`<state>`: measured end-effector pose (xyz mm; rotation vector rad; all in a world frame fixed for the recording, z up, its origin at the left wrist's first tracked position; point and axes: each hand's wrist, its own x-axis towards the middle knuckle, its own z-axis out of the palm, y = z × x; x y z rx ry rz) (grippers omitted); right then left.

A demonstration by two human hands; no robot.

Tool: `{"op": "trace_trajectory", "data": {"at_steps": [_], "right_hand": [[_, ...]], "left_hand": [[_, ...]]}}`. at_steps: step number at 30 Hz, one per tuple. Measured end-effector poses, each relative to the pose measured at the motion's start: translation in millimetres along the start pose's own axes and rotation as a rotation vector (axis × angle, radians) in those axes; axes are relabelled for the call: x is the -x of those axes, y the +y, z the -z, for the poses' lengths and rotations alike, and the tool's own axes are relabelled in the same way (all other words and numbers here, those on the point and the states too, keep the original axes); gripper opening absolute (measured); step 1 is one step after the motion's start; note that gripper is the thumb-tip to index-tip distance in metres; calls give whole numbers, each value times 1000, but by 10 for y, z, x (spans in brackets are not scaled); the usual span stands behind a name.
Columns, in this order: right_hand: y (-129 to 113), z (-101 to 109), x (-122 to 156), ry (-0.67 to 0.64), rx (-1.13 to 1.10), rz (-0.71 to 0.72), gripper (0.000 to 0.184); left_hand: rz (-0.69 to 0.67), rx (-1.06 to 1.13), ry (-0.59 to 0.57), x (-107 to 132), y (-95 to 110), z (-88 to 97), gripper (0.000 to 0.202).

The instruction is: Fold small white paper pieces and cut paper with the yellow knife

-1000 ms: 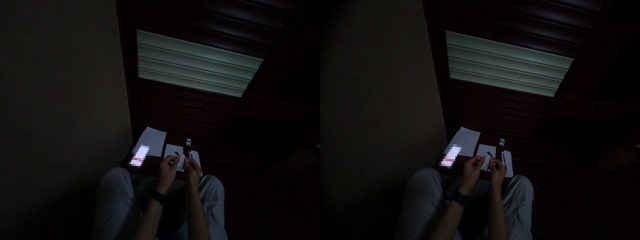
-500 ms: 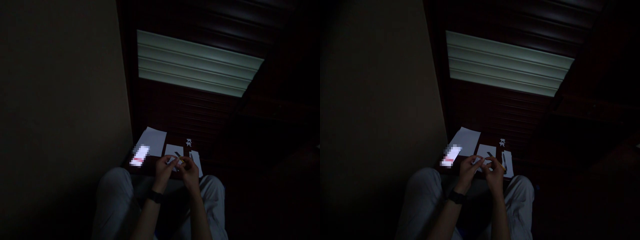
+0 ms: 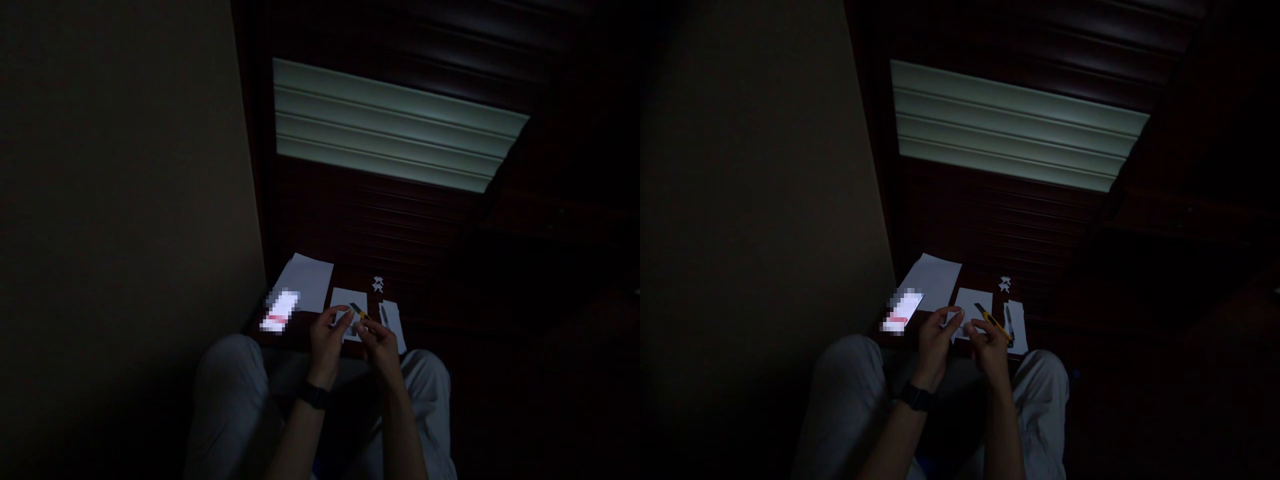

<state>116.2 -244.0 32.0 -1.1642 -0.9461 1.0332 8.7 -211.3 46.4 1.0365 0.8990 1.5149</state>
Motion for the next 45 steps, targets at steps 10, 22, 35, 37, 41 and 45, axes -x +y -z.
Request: {"op": "trace_trajectory", "data": {"at_steps": [10,22,35,37,41,45], "right_hand": [[-39,25,-17,136,-9,-42,44],[-67,21,-2,173,430,375,22],[-182,93,31,93,202,218,21],[-170,113,33,71,182,231,20],[-144,152,27,53,190,242,20],[-144,173,18,26,237,238,18]], "left_hand": [[-227,-347,-56,-23,109,43,30],[-171,-558,-329,-15,196,130,25],[-113,-383,-417,-45,217,224,21],[-106,-362,-433,-48,212,225,20],[-70,-327,-444,-69,194,229,19],[-35,-305,-446,-91,187,240,16]]}}
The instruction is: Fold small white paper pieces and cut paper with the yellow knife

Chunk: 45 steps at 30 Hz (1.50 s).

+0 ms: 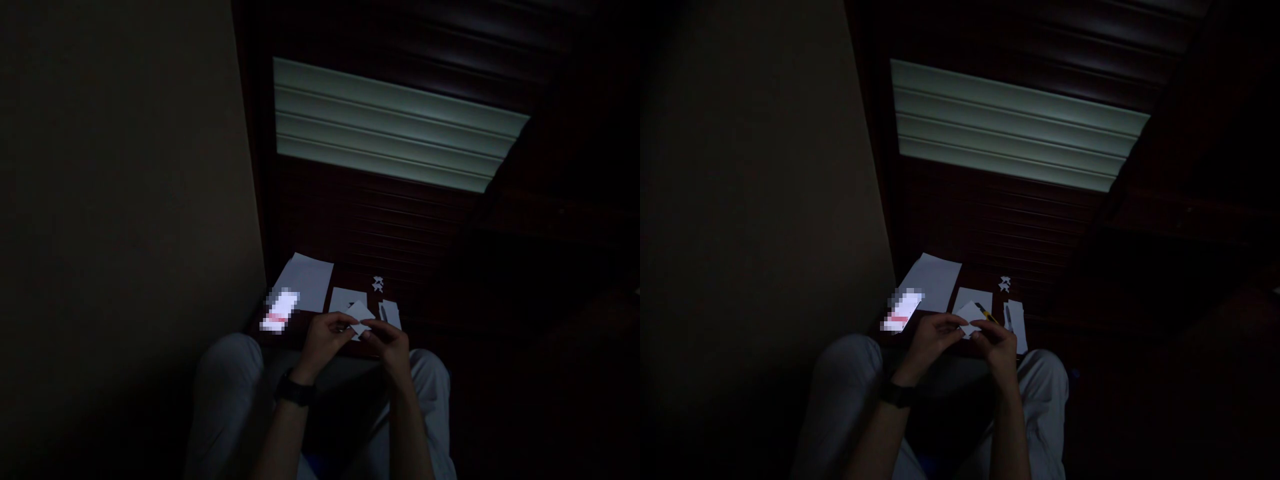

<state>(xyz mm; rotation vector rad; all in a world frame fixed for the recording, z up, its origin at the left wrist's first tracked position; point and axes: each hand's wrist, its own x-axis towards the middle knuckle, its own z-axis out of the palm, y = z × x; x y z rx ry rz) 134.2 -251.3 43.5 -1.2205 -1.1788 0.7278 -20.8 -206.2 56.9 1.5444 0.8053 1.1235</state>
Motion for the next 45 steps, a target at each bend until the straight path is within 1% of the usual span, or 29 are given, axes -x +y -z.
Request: {"op": "trace_trajectory", "data": {"at_steps": [3,8,12,15,17,21,26,33,38,45], "right_hand": [[-8,8,-12,2,9,19,14],[-26,16,-34,28,9,50,7],[-67,20,-27,-1,-2,39,10],[-86,21,-13,-32,-9,15,16],[-83,22,-6,-36,-14,16,17],[-60,32,-2,-7,-24,37,14],[-66,37,14,-21,-40,45,14],[-116,51,40,-37,-37,0,14],[-123,47,48,-29,-63,-12,11],[-170,50,55,-69,-89,-43,9]], "left_hand": [[-9,2,-3,-9,-8,21,14],[-33,-56,-14,-21,-8,61,17],[-3,-35,-39,-12,30,72,19],[-12,-19,-62,-3,61,62,19],[-12,-14,-69,1,71,50,19],[14,4,-47,6,64,25,21],[4,-18,-19,15,48,7,19],[40,-89,-1,37,48,12,22],[40,-78,-40,37,61,33,24],[63,-98,-3,33,39,46,22]]}}
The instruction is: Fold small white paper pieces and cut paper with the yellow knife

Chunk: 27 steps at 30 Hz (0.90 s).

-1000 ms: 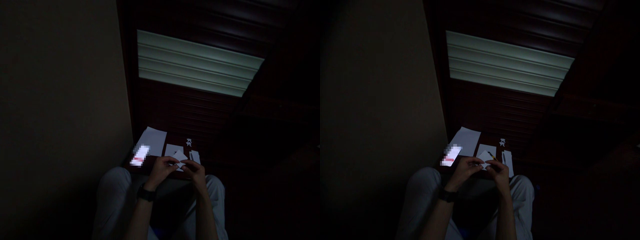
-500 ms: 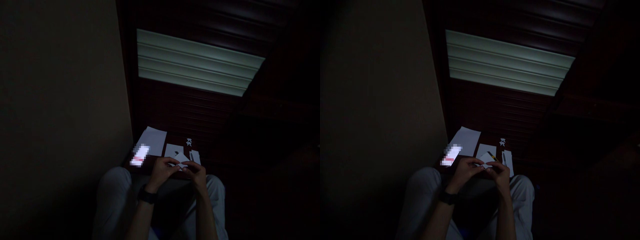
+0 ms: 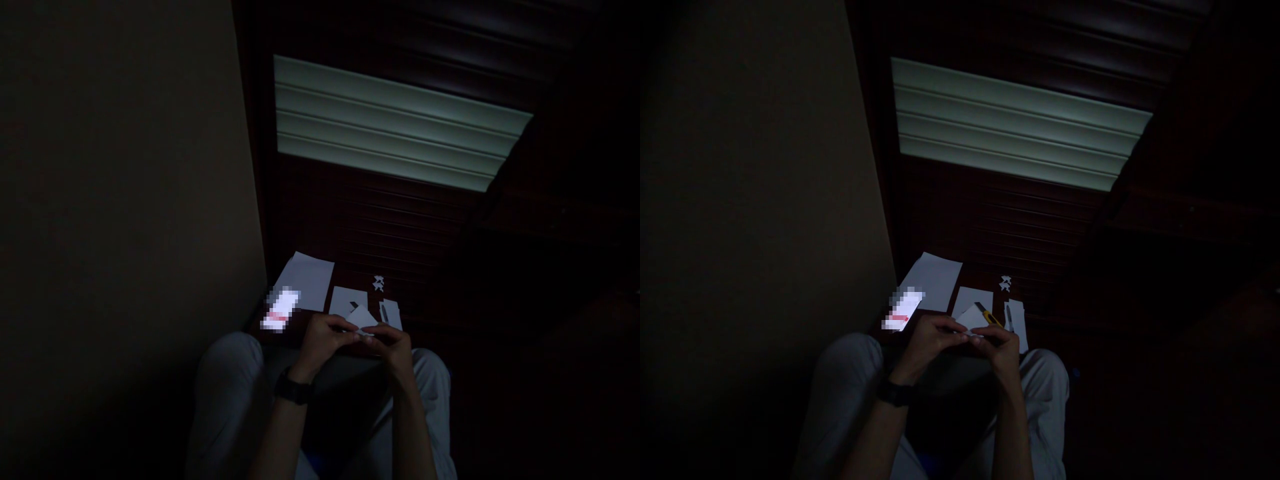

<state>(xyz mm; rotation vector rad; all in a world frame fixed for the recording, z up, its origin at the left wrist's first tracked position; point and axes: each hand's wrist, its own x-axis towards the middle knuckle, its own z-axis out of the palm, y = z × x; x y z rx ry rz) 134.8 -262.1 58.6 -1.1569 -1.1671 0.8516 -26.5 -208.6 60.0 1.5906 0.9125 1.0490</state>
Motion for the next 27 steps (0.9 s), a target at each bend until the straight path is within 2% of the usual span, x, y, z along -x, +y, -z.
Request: {"op": "trace_trajectory", "data": {"at_steps": [5,11,16,27], "right_hand": [[8,24,5,-68,-20,-22,15],[107,46,-17,-74,23,-13,19],[92,60,-11,-98,25,-39,20],[151,82,0,-124,37,-56,10]], "left_hand": [[2,3,-13,0,7,19,17],[14,-40,-61,10,39,56,14],[6,-115,-77,19,76,66,15],[27,-184,-157,55,84,135,20]]}}
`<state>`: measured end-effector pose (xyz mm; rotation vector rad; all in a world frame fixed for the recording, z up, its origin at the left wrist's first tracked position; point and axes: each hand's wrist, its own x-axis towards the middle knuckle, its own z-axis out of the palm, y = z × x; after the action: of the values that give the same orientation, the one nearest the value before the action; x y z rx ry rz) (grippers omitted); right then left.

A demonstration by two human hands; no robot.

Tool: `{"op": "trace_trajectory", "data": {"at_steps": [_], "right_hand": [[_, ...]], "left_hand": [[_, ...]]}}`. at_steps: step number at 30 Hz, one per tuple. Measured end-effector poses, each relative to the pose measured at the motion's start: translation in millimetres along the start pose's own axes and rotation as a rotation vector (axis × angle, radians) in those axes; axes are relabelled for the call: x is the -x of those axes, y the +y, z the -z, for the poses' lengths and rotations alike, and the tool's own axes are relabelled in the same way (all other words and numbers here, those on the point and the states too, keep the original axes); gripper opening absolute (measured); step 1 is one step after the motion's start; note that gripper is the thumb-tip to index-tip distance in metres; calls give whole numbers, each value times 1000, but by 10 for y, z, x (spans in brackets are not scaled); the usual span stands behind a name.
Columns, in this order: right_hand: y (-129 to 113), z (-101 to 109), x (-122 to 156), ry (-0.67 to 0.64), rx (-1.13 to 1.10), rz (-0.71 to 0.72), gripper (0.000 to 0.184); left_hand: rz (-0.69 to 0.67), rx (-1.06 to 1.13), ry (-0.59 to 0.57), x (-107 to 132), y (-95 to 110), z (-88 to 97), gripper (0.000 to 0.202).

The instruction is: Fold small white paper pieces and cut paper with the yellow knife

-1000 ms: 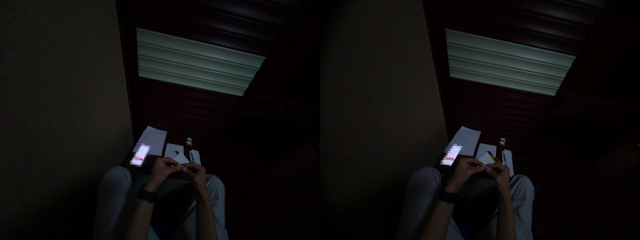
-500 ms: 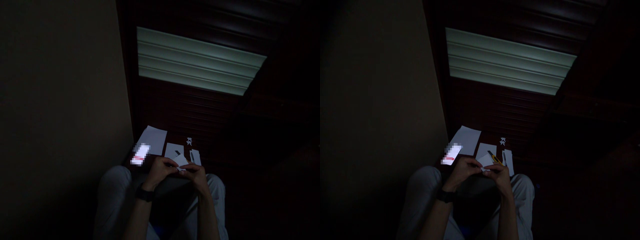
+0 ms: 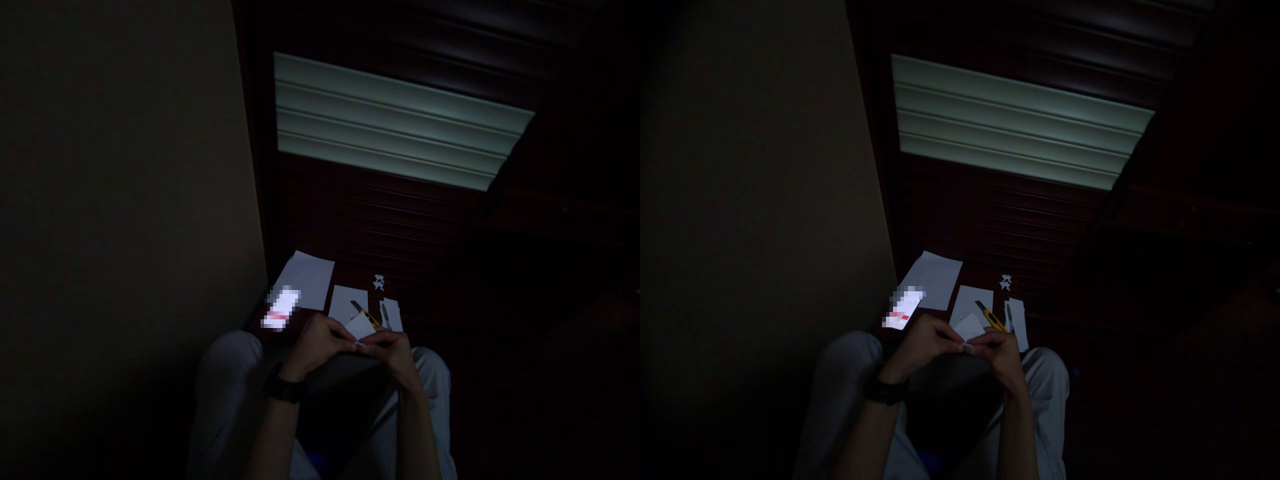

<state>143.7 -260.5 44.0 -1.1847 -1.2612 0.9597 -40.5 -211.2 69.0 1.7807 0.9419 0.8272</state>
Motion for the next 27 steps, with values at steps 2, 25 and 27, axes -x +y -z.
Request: {"op": "trace_trajectory", "data": {"at_steps": [2,25,27], "right_hand": [[-16,2,0,8,0,-7,10],[-253,-68,13,180,-57,-57,13],[-244,-51,9,166,-69,-56,14]], "left_hand": [[-25,0,10,2,15,-5,18],[-57,140,167,-73,-14,-118,15],[-54,179,162,-81,-25,-129,15]]}}
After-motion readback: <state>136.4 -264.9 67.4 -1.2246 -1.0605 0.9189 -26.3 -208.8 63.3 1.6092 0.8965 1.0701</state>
